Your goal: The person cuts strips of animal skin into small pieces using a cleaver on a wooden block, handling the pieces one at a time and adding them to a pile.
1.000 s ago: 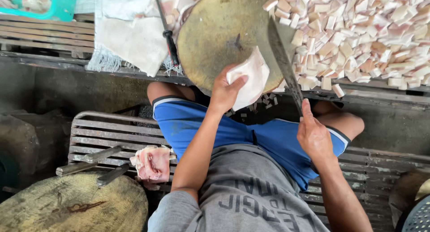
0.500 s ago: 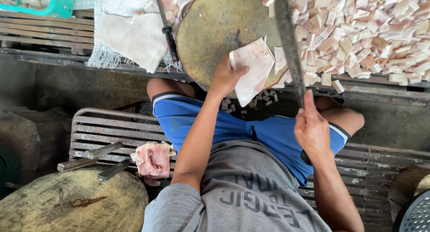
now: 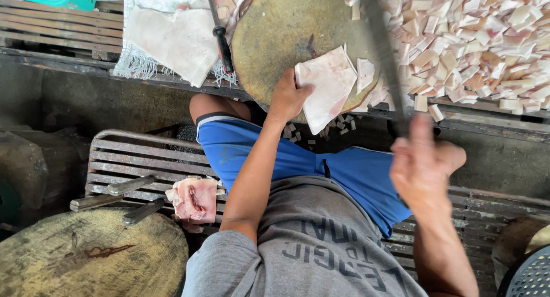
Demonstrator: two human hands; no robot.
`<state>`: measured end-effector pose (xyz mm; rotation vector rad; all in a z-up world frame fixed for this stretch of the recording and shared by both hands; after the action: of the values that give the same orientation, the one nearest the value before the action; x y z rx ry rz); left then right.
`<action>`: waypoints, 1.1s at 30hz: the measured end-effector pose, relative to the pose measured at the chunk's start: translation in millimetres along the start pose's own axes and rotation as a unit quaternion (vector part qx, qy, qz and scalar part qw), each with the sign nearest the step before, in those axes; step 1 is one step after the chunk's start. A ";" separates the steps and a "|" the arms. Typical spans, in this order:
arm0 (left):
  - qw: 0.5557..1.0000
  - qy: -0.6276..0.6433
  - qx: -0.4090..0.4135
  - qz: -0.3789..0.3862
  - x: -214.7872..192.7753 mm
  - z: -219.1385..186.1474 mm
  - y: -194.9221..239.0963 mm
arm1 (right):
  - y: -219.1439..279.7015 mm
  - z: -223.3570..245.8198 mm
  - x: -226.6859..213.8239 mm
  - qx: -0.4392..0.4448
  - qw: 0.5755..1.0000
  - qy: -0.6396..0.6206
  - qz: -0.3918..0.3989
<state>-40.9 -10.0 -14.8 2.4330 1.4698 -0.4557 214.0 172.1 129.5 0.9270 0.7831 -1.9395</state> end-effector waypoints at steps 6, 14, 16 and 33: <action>1.000 0.029 0.002 -0.011 3.7 5.3 0.6 | -5.0 -12.2 2.4 -0.088 0.949 -0.142 -0.267; 0.971 0.235 0.024 0.023 4.9 3.5 5.7 | 14.5 -31.4 66.5 -0.017 0.994 0.030 0.103; 0.945 0.317 0.052 0.058 -7.5 1.0 -1.7 | -11.5 -34.6 70.9 0.005 0.994 -0.033 0.103; 0.997 -0.063 -0.040 0.022 -3.1 -16.7 -12.1 | 2.6 -10.9 61.4 0.071 0.996 -0.023 0.052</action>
<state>-50.8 -0.8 1.0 2.3245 1.3532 -0.5196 196.0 154.4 72.5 0.9843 0.5649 -1.9361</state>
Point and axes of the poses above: each hand's wrist, its own y-axis away from the middle knuckle, its own x-axis out of the palm, z = x × y, the point moved 1 cm from there along -y, towards the middle knuckle, and after that the axes turned 8 degrees about x, right-handed, at the moved point
